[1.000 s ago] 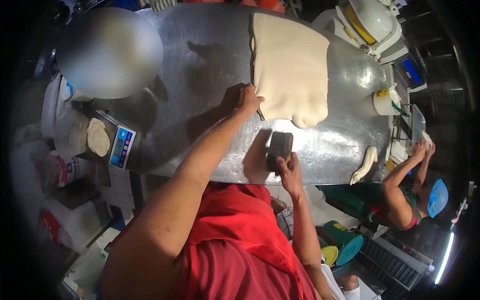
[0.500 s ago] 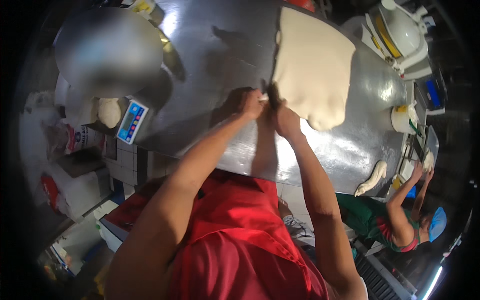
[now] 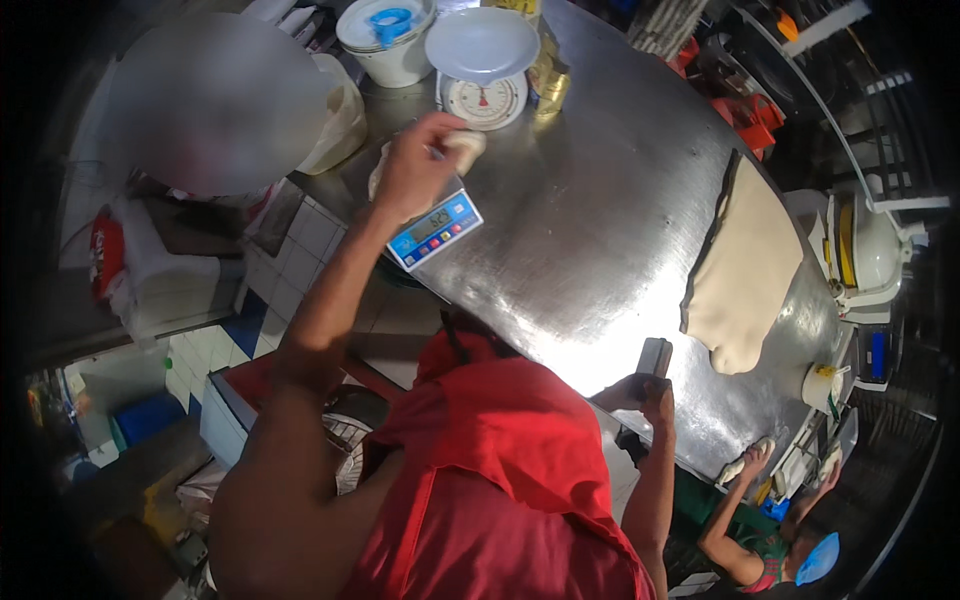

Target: The person portions and weighs dough by cutting pieces from a larger slab with a bench scraper, weighing each piece on a digital scale, and setting the weighed portions aside on a metal table.

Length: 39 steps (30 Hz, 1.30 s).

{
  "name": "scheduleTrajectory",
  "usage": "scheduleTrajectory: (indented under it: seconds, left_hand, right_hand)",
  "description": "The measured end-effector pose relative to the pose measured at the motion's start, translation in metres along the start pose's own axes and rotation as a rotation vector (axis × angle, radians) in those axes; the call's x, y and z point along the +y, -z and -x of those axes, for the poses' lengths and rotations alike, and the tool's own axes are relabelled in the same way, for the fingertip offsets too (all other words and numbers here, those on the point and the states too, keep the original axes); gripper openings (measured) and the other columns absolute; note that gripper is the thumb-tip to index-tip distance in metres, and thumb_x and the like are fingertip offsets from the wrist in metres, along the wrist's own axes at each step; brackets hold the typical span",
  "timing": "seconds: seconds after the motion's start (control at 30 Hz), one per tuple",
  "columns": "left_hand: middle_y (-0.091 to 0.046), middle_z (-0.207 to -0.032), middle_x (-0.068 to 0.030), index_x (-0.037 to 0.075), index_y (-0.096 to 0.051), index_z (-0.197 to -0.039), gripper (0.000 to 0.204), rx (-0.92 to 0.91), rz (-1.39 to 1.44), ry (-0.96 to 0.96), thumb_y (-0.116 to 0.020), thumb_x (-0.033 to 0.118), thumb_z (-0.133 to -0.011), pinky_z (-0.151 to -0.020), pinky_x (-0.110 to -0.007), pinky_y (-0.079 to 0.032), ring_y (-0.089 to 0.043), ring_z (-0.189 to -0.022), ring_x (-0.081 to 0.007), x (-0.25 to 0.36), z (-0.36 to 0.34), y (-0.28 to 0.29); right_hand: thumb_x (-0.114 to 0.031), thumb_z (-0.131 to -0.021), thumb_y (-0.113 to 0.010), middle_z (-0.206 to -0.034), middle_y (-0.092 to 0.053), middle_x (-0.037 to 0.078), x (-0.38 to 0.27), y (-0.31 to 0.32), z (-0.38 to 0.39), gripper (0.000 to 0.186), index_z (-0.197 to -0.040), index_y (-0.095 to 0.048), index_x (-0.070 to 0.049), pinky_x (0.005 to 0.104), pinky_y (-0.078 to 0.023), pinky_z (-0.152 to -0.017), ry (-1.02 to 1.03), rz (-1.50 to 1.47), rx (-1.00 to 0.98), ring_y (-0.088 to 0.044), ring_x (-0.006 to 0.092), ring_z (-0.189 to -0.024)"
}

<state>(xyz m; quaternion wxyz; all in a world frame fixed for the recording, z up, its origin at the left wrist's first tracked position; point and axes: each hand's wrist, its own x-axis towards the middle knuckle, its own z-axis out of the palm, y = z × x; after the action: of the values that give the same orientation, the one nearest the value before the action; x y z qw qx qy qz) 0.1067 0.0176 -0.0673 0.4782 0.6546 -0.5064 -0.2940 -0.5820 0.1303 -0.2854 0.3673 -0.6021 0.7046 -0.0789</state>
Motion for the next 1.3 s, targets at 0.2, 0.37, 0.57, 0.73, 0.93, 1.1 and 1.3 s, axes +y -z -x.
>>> scheduleTrajectory:
  seconds: [0.2, 0.37, 0.57, 0.73, 0.93, 1.1, 1.3]
  left_hand:
    - [-0.074, -0.107, -0.008, 0.005, -0.07, -0.116, 0.024, 0.483, -0.233, -0.052, -0.071, 0.001, -0.092, -0.081, -0.032, -0.056, -0.072, -0.091, -0.0187, -0.085, 0.003, 0.111]
    - [-0.075, -0.116, -0.0103, 0.004, -0.07, -0.122, 0.027, 0.397, -0.243, 0.194, -0.069, 0.006, -0.095, -0.09, -0.033, -0.055, -0.071, -0.1, -0.0198, -0.131, 0.021, 0.096]
    - [-0.076, -0.117, -0.0111, 0.005, -0.07, -0.124, 0.028, 0.362, -0.364, 0.241, -0.07, 0.011, -0.096, -0.085, -0.036, -0.057, -0.072, -0.098, -0.0233, -0.118, 0.035, 0.087]
    - [-0.073, -0.105, -0.0085, 0.008, -0.071, -0.116, 0.019, 0.523, -0.411, 0.018, -0.07, 0.012, -0.097, -0.078, -0.034, -0.055, -0.069, -0.089, -0.0232, -0.041, 0.039, 0.055]
    - [-0.072, -0.097, -0.0079, 0.007, -0.072, -0.106, 0.011, 0.036, -0.071, -0.14, -0.071, 0.009, -0.096, -0.08, -0.034, -0.055, -0.071, -0.088, -0.0217, 0.006, 0.053, -0.135]
    - [-0.076, -0.101, -0.0111, 0.006, -0.072, -0.107, 0.018, -0.39, -0.015, -0.103, -0.074, 0.019, -0.094, -0.084, -0.04, -0.056, -0.074, -0.09, -0.0274, 0.045, 0.077, -0.306]
    - [-0.073, -0.108, -0.0248, -0.001, -0.064, -0.115, 0.05, -0.299, -0.295, 0.019, -0.084, 0.032, -0.083, -0.09, -0.047, -0.056, -0.072, -0.103, -0.0401, 0.041, 0.101, -0.488]
  right_hand:
    - [-0.023, -0.102, -0.061, -0.078, -0.065, 0.015, 0.029, -0.007, -0.021, 0.029, -0.112, -0.056, 0.004, 0.0357, -0.044, -0.037, 0.104, 0.039, -0.096, -0.058, 0.0208, -0.046]
    - [-0.022, -0.103, -0.058, -0.074, -0.06, 0.015, -0.001, -0.005, -0.004, 0.028, -0.11, -0.052, 0.004, 0.0357, -0.043, -0.034, 0.315, 0.129, -0.155, -0.058, 0.0219, -0.046]
    - [-0.024, -0.104, -0.059, -0.074, -0.06, 0.014, -0.026, 0.001, 0.006, 0.031, -0.111, -0.049, 0.005, 0.0344, -0.042, -0.034, 0.096, 0.051, -0.149, -0.057, 0.021, -0.044]
    - [-0.025, -0.104, -0.059, -0.074, -0.061, 0.014, -0.008, -0.006, -0.003, 0.032, -0.109, -0.051, 0.005, 0.0344, -0.044, -0.036, 0.339, 0.175, -0.187, -0.057, 0.0207, -0.044]
    - [-0.03, -0.104, -0.062, -0.077, -0.067, 0.014, -0.026, -0.012, 0.011, 0.034, -0.103, -0.062, 0.004, 0.0349, -0.049, -0.045, 0.118, 0.091, 0.039, -0.063, 0.0212, -0.051]
    - [-0.031, -0.101, -0.065, -0.08, -0.072, 0.013, -0.08, 0.021, 0.033, 0.037, -0.108, -0.067, 0.005, 0.036, -0.055, -0.057, 0.236, -0.01, 0.128, -0.068, 0.0218, -0.06]
    - [-0.009, -0.094, -0.065, -0.097, -0.073, 0.012, -0.031, 0.043, 0.023, 0.038, -0.129, -0.064, 0.006, 0.0368, -0.056, -0.075, -0.198, -0.482, -0.365, -0.069, 0.0204, -0.082]
